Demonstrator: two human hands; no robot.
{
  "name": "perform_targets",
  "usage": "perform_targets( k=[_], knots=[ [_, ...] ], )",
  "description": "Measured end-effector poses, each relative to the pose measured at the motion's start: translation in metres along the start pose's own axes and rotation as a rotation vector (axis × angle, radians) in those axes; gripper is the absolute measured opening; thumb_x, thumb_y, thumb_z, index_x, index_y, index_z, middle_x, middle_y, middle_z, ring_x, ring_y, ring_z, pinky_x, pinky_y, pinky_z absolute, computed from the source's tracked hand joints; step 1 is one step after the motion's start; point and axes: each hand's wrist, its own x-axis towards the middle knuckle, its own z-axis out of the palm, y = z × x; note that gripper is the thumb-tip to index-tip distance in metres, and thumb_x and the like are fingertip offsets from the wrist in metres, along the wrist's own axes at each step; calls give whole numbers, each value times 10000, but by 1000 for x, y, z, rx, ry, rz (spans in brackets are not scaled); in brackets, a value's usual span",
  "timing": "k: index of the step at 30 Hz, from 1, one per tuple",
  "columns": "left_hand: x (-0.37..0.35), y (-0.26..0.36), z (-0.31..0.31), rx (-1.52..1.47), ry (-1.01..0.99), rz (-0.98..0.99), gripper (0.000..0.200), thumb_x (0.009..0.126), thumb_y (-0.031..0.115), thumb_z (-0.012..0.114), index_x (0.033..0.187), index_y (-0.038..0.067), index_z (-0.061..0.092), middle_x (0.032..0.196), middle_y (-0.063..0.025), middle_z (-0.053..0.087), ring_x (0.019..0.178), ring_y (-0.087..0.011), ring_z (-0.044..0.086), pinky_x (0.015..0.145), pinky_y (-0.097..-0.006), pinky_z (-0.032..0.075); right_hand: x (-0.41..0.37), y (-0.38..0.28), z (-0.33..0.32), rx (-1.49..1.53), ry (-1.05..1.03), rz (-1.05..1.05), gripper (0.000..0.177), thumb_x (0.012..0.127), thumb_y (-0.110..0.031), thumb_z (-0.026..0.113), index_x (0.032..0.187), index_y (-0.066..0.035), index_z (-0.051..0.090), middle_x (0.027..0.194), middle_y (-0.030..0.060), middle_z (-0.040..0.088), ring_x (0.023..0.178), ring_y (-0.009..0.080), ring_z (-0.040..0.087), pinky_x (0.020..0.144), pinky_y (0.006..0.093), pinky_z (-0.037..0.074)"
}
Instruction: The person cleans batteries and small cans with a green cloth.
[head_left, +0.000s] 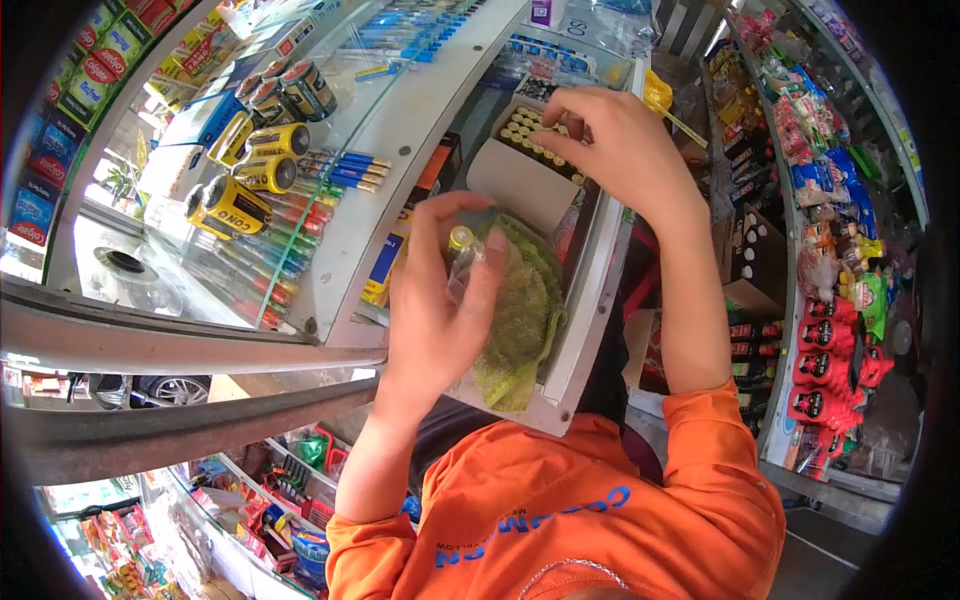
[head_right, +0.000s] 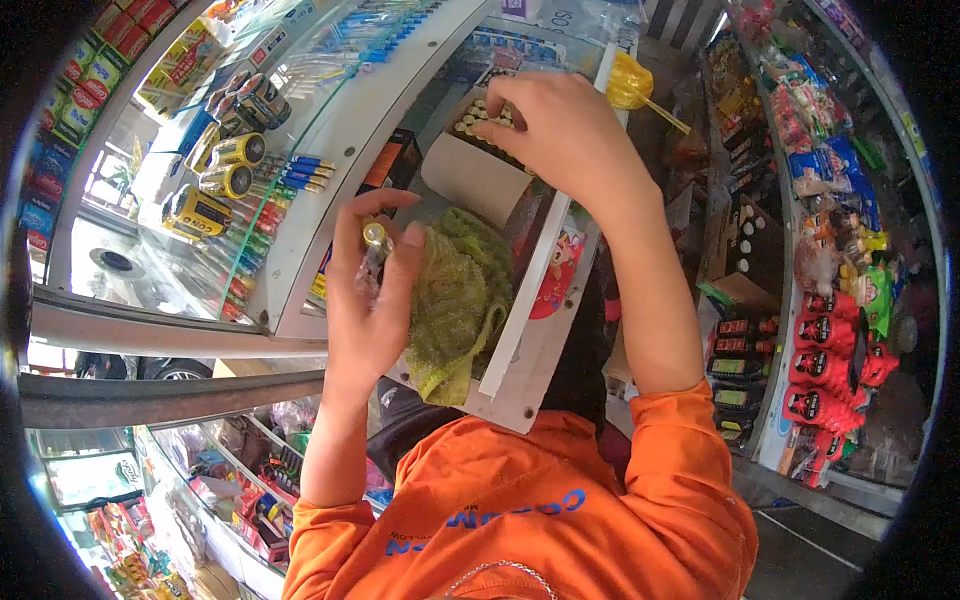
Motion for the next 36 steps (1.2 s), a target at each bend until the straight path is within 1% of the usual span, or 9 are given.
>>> perform_targets(
  k=[2,4,7,12,16,24,26,33,36],
  knots=[
    [0,-2,-3,-56,2,-34,297,1027,121,562,1298,-1,559,1070,-63,583,884,-113,504,828,-255,424,-7,-6,-10,121,5,-30,245,889,-269,788,948,-44,712,833,113,713,782,318,687,741,425,529],
    [2,-10,-5,46,27,119,400,999,147,525,1356,-18,448,1003,-154,612,765,-228,597,735,-357,480,-16,-20,-17,247,6,-70,245,902,-273,781,962,-43,720,804,102,701,741,286,680,696,401,523],
    [1,-13,-4,-91,37,85,407,993,139,470,1360,-27,418,1053,-192,605,822,-261,604,774,-386,481,-37,-50,-23,651,-97,-157,307,944,-337,755,983,-34,722,770,78,646,684,210,639,622,346,495],
    [-1,-6,-2,-39,14,131,447,958,94,443,1376,-43,364,1092,-229,596,914,-292,628,845,-401,489,-48,-72,-10,557,10,-161,377,942,-381,756,1002,-13,699,826,104,630,709,258,627,645,379,497],
    [-2,-14,-2,-119,-25,124,442,968,99,444,1366,-46,321,1161,-252,580,1008,-309,634,924,-391,492,-49,-71,0,651,-39,-234,250,974,-244,702,953,3,667,888,142,656,831,323,652,755,397,497],
    [-3,-10,-6,-253,-1,125,305,1068,134,600,1275,-17,434,1042,-129,591,950,-192,615,881,-315,499,-55,-73,-5,809,6,-140,162,1003,-129,629,977,31,638,889,132,657,816,297,657,740,376,504],
    [-3,-13,-12,-45,-27,109,238,1046,130,655,1192,-18,539,992,-78,616,895,-141,615,842,-280,500,-57,-73,-5,838,46,-171,165,1009,-129,621,976,32,636,886,129,654,808,286,658,732,371,504],
    [-5,5,-14,-13,26,140,183,1029,117,683,1125,-27,624,987,-68,652,901,-127,652,815,-268,508,-61,-78,-10,805,68,-149,174,1025,-135,614,956,22,641,847,104,634,749,201,625,691,315,486],
    [-7,12,-7,-281,28,125,167,1037,119,676,1118,-24,645,1003,-58,671,913,-119,648,843,-263,505,-65,-80,-3,955,81,-103,177,1038,-124,601,950,26,637,831,82,627,749,141,611,678,294,480]
  ],
)
